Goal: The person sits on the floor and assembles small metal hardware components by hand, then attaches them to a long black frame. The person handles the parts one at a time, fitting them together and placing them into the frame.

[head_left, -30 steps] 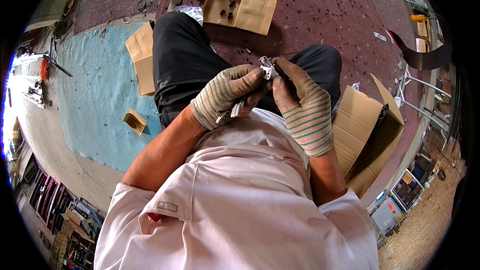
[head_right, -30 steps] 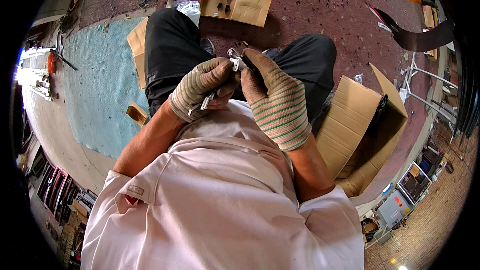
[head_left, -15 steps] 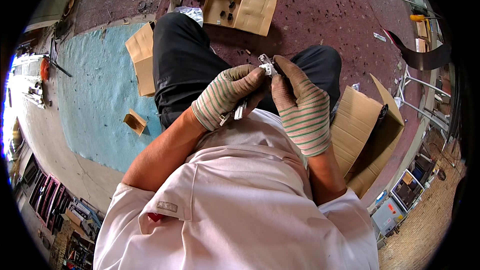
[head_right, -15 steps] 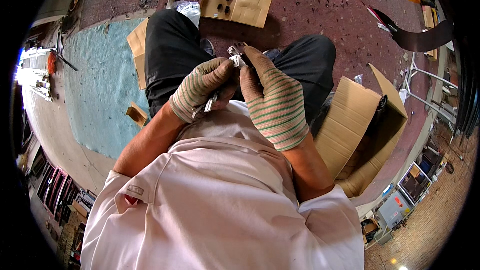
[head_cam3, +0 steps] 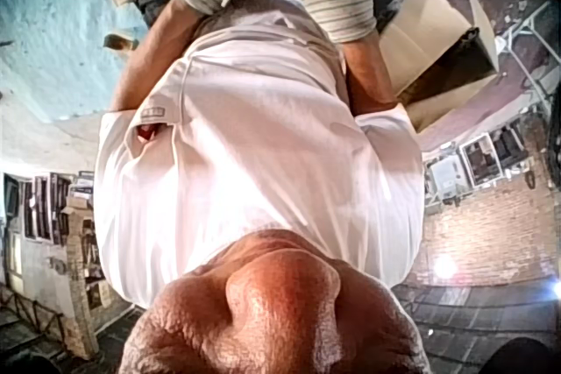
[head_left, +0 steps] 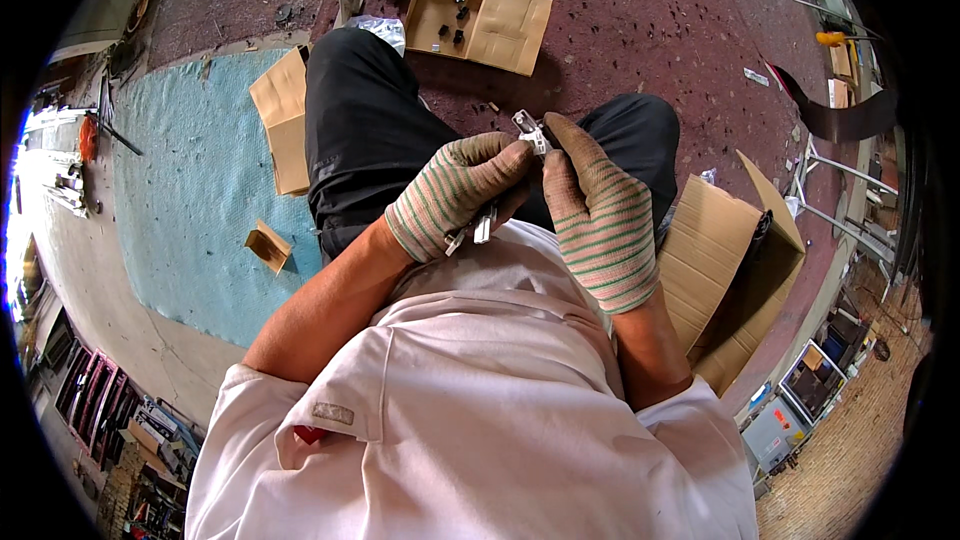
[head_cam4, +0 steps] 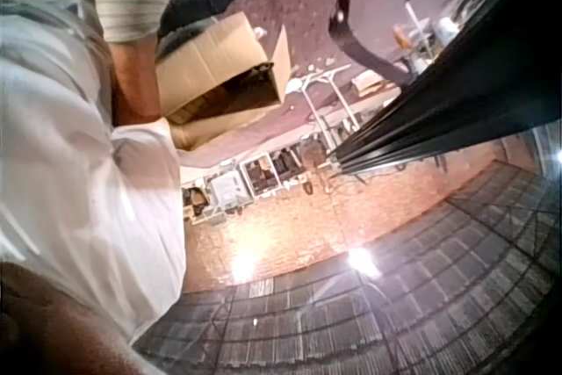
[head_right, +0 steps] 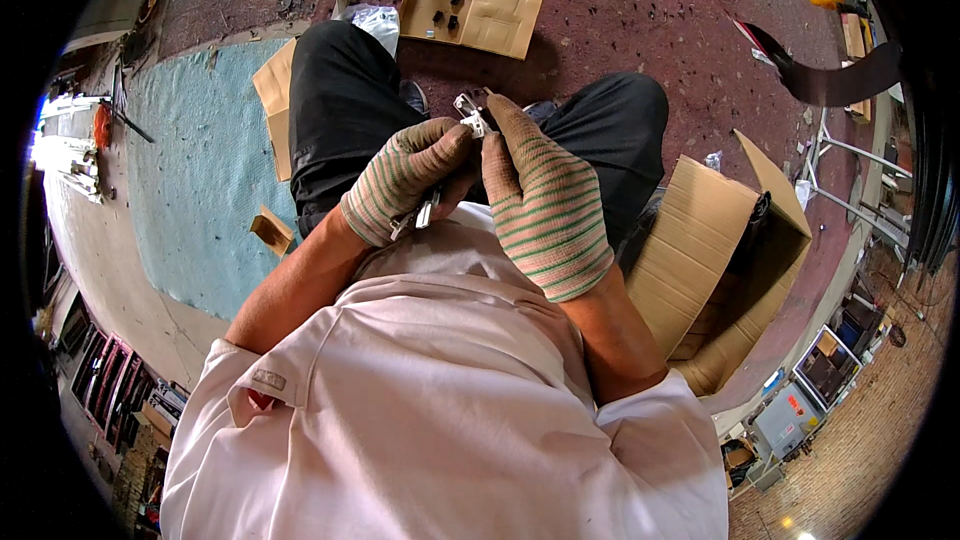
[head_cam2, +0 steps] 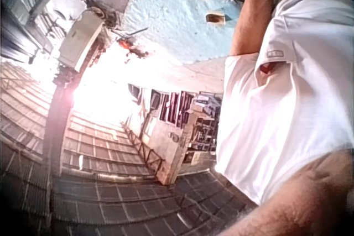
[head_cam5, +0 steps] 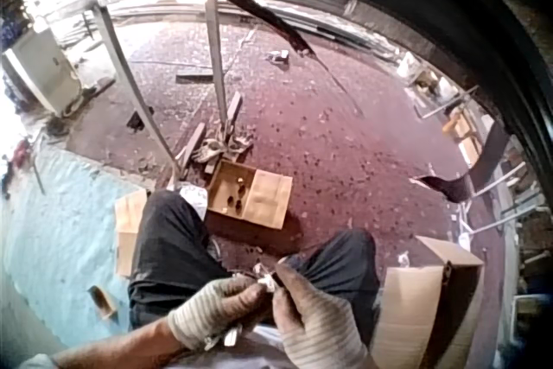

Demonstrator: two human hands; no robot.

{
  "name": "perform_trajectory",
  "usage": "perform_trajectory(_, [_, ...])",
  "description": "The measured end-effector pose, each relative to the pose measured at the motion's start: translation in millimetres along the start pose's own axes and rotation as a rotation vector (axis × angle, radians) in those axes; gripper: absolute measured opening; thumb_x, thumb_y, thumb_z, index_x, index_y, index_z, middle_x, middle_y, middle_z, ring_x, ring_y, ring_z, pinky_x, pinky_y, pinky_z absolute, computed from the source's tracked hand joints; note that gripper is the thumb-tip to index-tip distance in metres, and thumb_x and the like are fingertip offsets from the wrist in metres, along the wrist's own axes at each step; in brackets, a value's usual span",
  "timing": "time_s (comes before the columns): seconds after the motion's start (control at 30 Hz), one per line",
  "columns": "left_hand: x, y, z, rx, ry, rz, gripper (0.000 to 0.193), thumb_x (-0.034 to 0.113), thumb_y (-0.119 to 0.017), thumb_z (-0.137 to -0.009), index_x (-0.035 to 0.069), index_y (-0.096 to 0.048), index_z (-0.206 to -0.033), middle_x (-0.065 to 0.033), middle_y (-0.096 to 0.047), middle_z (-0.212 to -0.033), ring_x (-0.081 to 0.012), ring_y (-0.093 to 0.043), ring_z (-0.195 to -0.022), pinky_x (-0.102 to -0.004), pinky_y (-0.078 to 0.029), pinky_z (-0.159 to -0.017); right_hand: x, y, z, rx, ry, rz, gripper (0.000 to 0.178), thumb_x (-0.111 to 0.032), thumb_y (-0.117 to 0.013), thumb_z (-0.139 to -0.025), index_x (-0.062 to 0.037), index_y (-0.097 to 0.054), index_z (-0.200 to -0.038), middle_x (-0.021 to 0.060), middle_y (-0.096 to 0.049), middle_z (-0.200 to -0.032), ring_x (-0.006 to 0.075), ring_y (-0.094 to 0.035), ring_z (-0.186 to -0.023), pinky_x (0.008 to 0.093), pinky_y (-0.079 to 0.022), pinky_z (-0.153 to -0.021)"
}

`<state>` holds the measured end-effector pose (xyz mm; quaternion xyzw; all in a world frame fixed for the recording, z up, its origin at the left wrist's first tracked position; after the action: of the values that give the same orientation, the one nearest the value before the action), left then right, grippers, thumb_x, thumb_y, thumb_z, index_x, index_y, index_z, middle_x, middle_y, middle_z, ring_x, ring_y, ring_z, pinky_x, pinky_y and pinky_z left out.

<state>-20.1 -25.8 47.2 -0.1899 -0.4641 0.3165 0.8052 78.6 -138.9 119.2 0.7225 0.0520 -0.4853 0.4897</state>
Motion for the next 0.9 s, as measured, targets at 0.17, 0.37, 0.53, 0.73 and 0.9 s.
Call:
perform_trajectory(0.17, [7.0, -4.6, 2.8, 0.031, -0.005, 0.008, 0.037, 0.040, -0.057, -0.104, 0.006, -0.064, -0.092, 0.0020, -0.059, -0.069, -0.0021, -0.048, -0.055, -0.0185, -0.038, -0.048, -1.0, -0.3, 0.4, 0.004, -0.010, -0.015, 0.031, -0.010, -0.059, -0.099, 0.0005, -0.063, -0.129, 0.0215, -0.071, -0.113, 0.0270, -0.074, -0.097, 0.0339, -0.057, -0.084])
perform_trajectory(0.37, [5.4, -3.0, 2.4, 0.021, -0.024, -0.039, 0.034, 0.038, -0.058, -0.104, 0.006, -0.066, -0.095, 0.0023, -0.059, -0.071, -0.0023, -0.047, -0.057, -0.0187, -0.037, -0.050, -1.8, -2.6, 1.9, 0.019, -0.014, -0.019, 0.033, -0.008, -0.061, -0.097, 0.0032, -0.062, -0.128, 0.0255, -0.070, -0.110, 0.0365, -0.071, -0.100, 0.0380, -0.059, -0.083])
perform_trajectory(0.53, [-0.6, -2.9, -0.5, 0.065, -0.033, -0.020, 0.036, 0.040, -0.057, -0.104, 0.006, -0.065, -0.097, 0.0018, -0.058, -0.068, -0.0032, -0.048, -0.056, -0.0192, -0.038, -0.049, 0.1, -5.6, 4.4, 0.057, -0.030, -0.026, 0.030, -0.011, -0.063, -0.098, 0.0001, -0.064, -0.126, 0.0190, -0.073, -0.107, 0.0213, -0.073, -0.093, 0.0311, -0.057, -0.083])
perform_trajectory(0.73, [1.1, -5.2, 1.4, 0.063, -0.016, 0.033, 0.029, 0.032, -0.060, -0.104, 0.005, -0.067, -0.099, 0.0031, -0.059, -0.073, -0.0020, -0.048, -0.058, -0.0184, -0.036, -0.049, 3.5, -8.5, 5.8, 0.055, -0.187, -0.153, 0.029, -0.013, -0.066, -0.097, 0.0002, -0.066, -0.123, 0.0141, -0.074, -0.105, 0.0162, -0.071, -0.094, 0.0295, -0.057, -0.083])
perform_trajectory(0.9, [1.5, -6.8, 1.2, 0.078, 0.011, 0.010, 0.031, 0.034, -0.060, -0.103, 0.005, -0.068, -0.095, 0.0035, -0.059, -0.071, -0.0019, -0.047, -0.056, -0.0188, -0.036, -0.048, 9.1, -10.0, 5.8, 0.067, -0.240, -0.280, 0.028, -0.014, -0.067, -0.096, 0.0013, -0.067, -0.120, 0.0154, -0.075, -0.104, 0.0180, -0.073, -0.093, 0.0300, -0.058, -0.083])
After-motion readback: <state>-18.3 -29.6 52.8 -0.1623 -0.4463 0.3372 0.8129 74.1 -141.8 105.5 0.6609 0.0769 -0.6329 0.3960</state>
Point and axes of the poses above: each hand's wrist, its own z-axis away from the middle knuckle, its own y-axis out of the back of the hand, x = y × z, the point moved 4 cm from there along -z, towards the middle knuckle
